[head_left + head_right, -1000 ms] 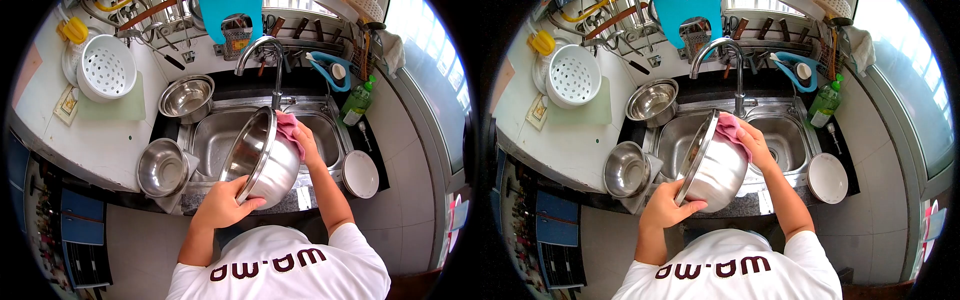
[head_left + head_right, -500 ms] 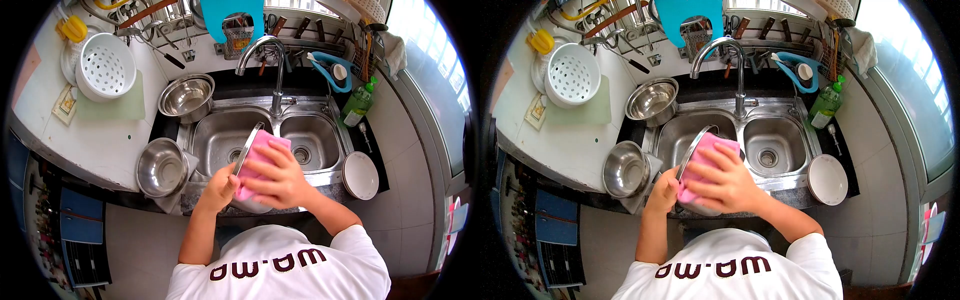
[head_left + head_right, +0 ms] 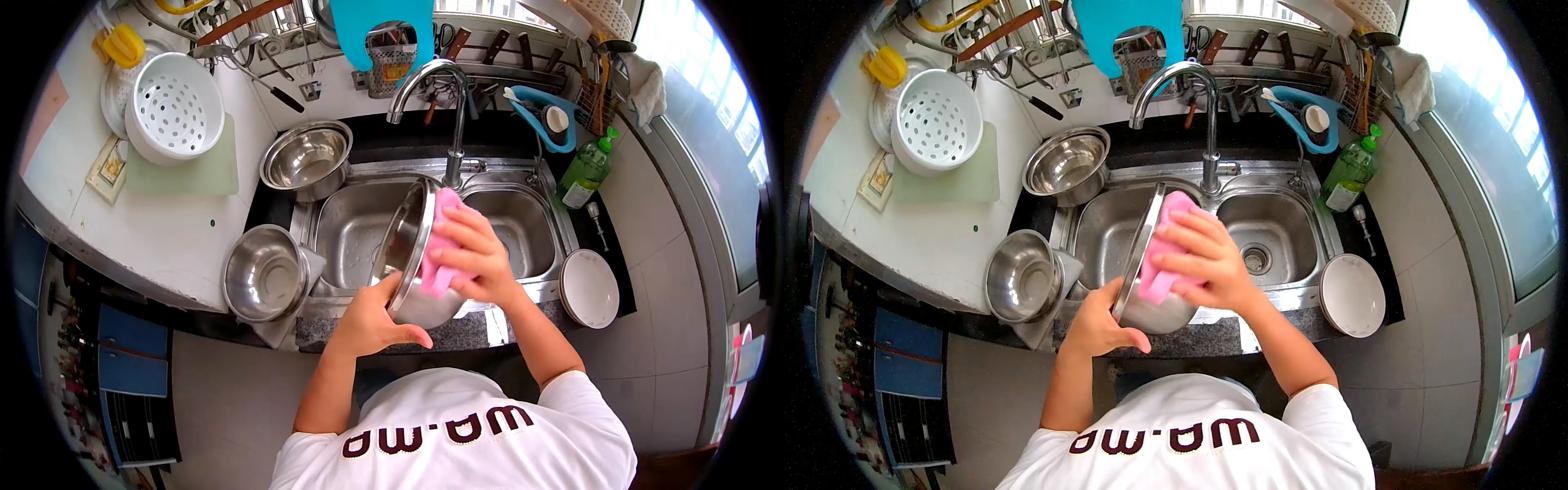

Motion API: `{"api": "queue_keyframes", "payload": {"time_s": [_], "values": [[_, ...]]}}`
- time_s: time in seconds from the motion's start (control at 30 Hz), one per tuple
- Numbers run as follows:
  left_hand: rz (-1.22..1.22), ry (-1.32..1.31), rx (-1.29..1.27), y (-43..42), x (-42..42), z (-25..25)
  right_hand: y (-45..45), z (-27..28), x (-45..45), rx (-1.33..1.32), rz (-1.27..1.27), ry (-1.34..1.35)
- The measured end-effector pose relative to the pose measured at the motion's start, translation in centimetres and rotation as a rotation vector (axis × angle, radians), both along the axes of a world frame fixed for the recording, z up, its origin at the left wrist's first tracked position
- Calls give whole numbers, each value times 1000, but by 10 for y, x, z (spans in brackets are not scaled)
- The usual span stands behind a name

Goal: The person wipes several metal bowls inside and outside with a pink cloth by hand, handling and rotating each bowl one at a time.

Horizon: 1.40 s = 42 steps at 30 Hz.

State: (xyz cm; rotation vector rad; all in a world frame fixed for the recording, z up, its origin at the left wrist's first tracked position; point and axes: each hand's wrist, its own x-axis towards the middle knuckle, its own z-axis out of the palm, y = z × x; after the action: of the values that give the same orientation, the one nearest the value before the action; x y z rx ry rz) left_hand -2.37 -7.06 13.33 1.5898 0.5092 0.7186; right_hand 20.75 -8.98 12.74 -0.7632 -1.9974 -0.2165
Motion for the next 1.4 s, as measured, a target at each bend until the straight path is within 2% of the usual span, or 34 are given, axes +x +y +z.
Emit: {"api": "queue_keyframes", "payload": {"time_s": [0.07,0.13,0.2,0.23,0.27,0.33,0.43,0.6,0.73,0.8,0.83,0.97,1.0,1.07,1.1,1.2,1.4], "values": [[17,133,66,-4,0,6,3,-7,3,-175,11,321],[47,167,122,-1,0,-3,2,-10,0,-186,16,327],[76,203,182,1,3,-5,-5,-12,-10,-45,-121,197],[91,69,115,1,7,-5,-12,-13,-16,-19,-129,107],[104,-65,46,1,11,-5,-21,-14,-25,-8,-114,22],[133,-80,37,1,13,-4,-35,-22,-46,60,-29,-71],[148,14,71,2,12,-1,-39,-35,-49,109,-45,-144],[177,172,247,-3,3,15,-25,-23,-31,169,-6,-100],[113,351,386,-14,-6,38,-14,-9,-14,136,17,89],[119,310,342,-23,-6,35,-6,-8,-4,22,76,275],[132,326,412,-27,-6,36,-5,-4,2,-104,119,343],[162,283,563,-41,2,49,4,-26,12,-515,393,921],[161,282,564,-42,3,49,12,-33,15,-515,388,1010],[71,227,696,-45,6,49,19,-72,38,-982,608,1570],[16,226,742,-44,6,46,21,-74,36,-1035,616,1698],[-107,249,861,-41,8,43,20,-73,29,-1051,550,1792],[-206,220,985,-39,4,29,7,-45,21,-936,294,1692]]}}
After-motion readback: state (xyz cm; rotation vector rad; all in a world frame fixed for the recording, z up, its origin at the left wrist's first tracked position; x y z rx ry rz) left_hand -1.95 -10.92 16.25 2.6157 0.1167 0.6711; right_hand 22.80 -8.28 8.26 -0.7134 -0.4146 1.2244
